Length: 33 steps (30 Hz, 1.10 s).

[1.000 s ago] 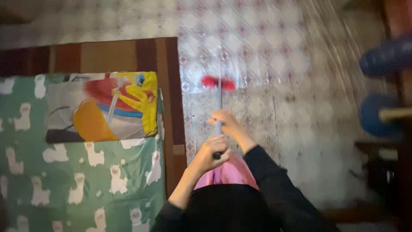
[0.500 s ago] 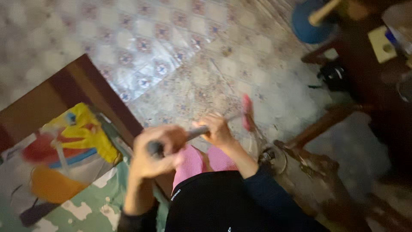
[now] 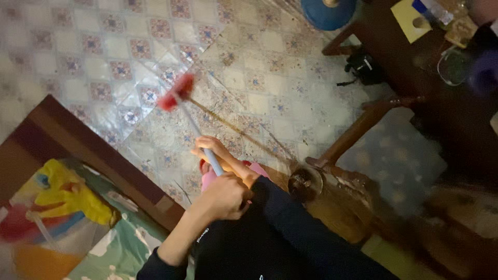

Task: The person picks up a shirt from a pile of clothes, moves a laundry basket, and then sweeps the floor with a broom, gathering debris and moving around furniture like a chair, a bed, and a fan.

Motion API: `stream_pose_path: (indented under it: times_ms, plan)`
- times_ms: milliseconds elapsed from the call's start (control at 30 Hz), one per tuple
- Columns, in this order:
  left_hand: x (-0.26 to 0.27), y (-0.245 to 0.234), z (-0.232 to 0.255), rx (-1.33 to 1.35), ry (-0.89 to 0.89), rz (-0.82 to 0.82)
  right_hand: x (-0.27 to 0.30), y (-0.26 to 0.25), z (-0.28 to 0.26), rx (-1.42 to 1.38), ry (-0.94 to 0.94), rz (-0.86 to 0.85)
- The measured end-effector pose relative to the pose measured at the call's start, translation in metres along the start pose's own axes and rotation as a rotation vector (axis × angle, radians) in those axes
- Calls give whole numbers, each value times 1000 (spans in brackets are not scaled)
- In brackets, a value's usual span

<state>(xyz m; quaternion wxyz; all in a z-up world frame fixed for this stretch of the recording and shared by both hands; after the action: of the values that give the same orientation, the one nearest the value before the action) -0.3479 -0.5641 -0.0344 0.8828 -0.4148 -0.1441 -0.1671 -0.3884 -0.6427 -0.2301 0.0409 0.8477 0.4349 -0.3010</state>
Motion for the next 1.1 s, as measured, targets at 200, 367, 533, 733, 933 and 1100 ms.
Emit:
stream_pose_path:
  times_ms: [200,367,533,733,933,1100]
  plan:
    - [25,-105,9,176,300,50,-75,-36,-46,69,-135,-42]
    - [-9,-165,-58,630,293,200,-58,-102,3,154,-32,-27]
    - [-197,-18,-115,810,104,78,21,-168,88,375,181,-164]
    - [-209,-61,-118,487,-195,-142,2,-154,165,311,155,-114]
    - [-193,-164,0,107,262,-87,-96,-139,182,136,86,43]
    - [-213,-213,-4,-48,278,-167,-198,-195,118,70,13,67]
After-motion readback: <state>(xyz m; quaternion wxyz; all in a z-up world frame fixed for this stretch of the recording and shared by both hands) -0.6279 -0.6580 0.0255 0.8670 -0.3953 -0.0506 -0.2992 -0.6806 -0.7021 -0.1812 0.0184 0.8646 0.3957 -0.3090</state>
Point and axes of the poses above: each hand's wrist, its own x-axis away from the middle knuckle, its own y-axis out of the palm, z = x × y, the point moved 8 cm from there along -x, towards the middle knuckle, and after that the axes turned 14 degrees about -y, right-handed, at the moved point
